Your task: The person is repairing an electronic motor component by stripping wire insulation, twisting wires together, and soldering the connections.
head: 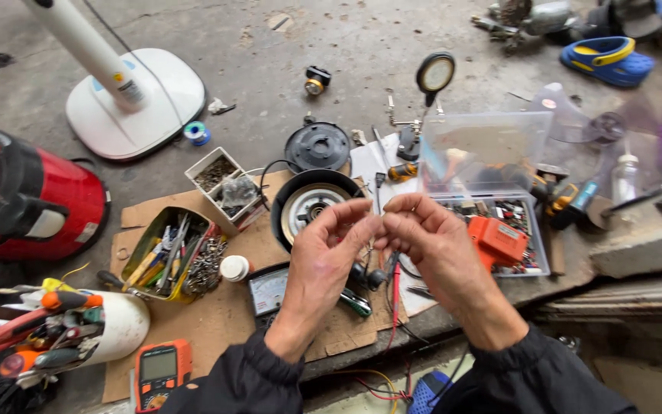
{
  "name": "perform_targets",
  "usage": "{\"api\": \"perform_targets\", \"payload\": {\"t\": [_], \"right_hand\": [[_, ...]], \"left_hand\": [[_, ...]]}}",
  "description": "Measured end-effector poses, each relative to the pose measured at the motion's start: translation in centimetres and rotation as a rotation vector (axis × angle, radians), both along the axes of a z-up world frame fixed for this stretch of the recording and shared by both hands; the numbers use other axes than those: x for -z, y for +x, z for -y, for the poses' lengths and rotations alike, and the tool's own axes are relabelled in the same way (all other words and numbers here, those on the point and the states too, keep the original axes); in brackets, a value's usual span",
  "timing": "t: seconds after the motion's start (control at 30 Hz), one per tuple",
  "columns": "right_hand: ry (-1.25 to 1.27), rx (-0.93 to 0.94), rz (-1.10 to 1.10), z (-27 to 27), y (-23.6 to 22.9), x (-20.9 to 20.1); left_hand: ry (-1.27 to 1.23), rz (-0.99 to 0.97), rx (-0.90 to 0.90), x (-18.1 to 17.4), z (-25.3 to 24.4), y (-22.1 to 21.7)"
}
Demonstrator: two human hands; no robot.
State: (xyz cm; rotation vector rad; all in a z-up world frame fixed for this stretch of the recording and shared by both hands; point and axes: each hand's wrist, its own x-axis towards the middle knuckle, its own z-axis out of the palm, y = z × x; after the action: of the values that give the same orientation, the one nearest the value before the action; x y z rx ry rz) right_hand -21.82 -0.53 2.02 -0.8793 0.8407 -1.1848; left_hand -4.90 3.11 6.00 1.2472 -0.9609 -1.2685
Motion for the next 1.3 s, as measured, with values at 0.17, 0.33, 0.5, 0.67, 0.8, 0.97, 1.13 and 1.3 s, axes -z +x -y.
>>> {"api": "perform_targets", "payload": {"t": [0.17,0.33,0.5,0.67,0.8,0.97,1.13,1.3], "right_hand": [[0.022,0.103,0.009,-7.1,-0.5,0.4],[0.195,-0.011,-0.296,-12.1,-3.0,-2.9],[0.072,0.43,-0.71,-13.9,-11.5,-7.8],[0.016,0.553,-0.581,-14.6,-18.4,-3.2],[0.08,0.413,-0.647,-14.9,-15.1,-3.6],[0.157,0.147,-0.674,-11.1,-13.5,-0.7],[0.238,-0.082,-0.724,-7.1,-12.5,7.1],[0.349,-0.207,-0.801,-6.0,-9.6,11.1]], "left_hand": [[0.22,-0.283,-0.06,0.0,-5.5,-3.2],[0.333,-0.325,-0.181,5.1,-10.4,-4.6],[0.373,-0.376,-0.267,7.2,-13.4,-3.6],[0.345,-0.321,-0.319,8.8,-15.6,-2.2],[0.357,-0.358,-0.422,10.1,-17.3,-0.4],[0.351,-0.46,-0.524,10.3,-18.1,1.2],[0.216,-0.444,-0.654,9.9,-19.2,5.1],[0.191,-0.438,-0.947,5.4,-20.9,7.7]]}}
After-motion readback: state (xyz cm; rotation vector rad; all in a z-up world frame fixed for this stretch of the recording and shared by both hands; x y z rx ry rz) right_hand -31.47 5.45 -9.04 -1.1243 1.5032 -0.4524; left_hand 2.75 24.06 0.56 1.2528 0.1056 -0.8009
